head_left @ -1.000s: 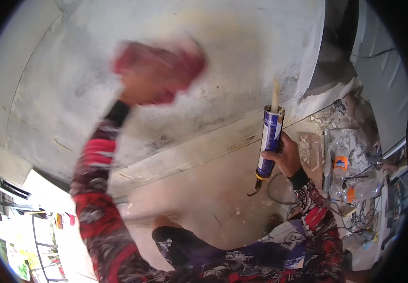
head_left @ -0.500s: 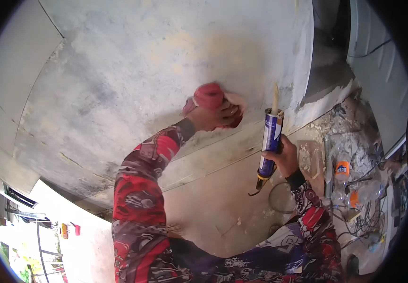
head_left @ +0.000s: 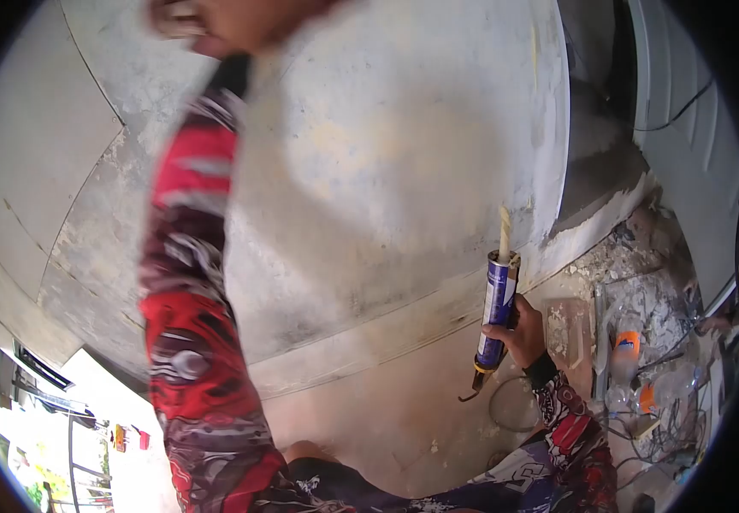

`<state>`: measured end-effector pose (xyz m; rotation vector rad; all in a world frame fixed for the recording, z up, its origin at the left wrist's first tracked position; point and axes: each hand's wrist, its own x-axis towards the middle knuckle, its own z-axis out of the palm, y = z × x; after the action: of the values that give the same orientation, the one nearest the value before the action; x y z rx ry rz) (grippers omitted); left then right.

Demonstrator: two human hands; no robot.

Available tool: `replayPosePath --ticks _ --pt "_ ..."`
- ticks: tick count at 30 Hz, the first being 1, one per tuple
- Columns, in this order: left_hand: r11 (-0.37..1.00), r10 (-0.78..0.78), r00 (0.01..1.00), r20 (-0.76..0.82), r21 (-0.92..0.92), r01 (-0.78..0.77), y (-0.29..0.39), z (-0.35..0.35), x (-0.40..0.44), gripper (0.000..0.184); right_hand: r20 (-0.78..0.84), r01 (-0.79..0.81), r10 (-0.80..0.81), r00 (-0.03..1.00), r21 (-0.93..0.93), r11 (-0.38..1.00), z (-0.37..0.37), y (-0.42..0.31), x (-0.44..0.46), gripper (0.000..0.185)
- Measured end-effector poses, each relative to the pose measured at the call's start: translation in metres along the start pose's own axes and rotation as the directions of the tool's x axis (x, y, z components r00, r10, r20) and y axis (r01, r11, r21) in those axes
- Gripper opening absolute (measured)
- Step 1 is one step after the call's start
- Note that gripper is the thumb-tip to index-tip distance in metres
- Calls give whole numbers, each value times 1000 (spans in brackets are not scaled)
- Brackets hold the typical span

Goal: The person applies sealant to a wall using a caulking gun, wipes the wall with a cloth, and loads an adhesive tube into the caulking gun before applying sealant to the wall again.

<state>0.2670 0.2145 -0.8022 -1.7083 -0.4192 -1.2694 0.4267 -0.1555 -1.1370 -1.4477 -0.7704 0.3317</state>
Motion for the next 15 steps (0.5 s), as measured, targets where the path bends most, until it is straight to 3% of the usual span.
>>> replayPosePath --ticks 2,3,4,6,9,12,13,15 --pt "928 346 923 166 -204 -311 85 7 -50 47 -23 21 -22 999 -69 997 1 8 -2 45" --pt "809 565 805 180 -310 -499 123 17 -82 47 -20 18 -19 1000 -39 999 -1 13 -6 45" --pt "649 741 661 119 -379 -660 146 17 -109 48 -35 36 -36 999 3 999 3 15 -4 44" --pt "443 862 506 13 -503 -742 155 9 -134 48 -35 14 -12 999 50 999 4 2 -4 45" --pt "518 820 566 87 -532 -669 88 15 -83 48 -37 23 -20 999 81 996 5 6 -3 46" --pt "838 541 802 253 -238 -490 -12 35 12 48 -8 15 -15 1000 48 999 2 2 -8 46" --pt "906 422 874 239 -108 -409 -43 36 42 48 7 7 -7 1000 24 1000 1 -4 -8 46" --pt "982 181 983 13 51 -182 -86 34 99 49 39 3 -2 999 -20 1000 0 -8 -7 47"
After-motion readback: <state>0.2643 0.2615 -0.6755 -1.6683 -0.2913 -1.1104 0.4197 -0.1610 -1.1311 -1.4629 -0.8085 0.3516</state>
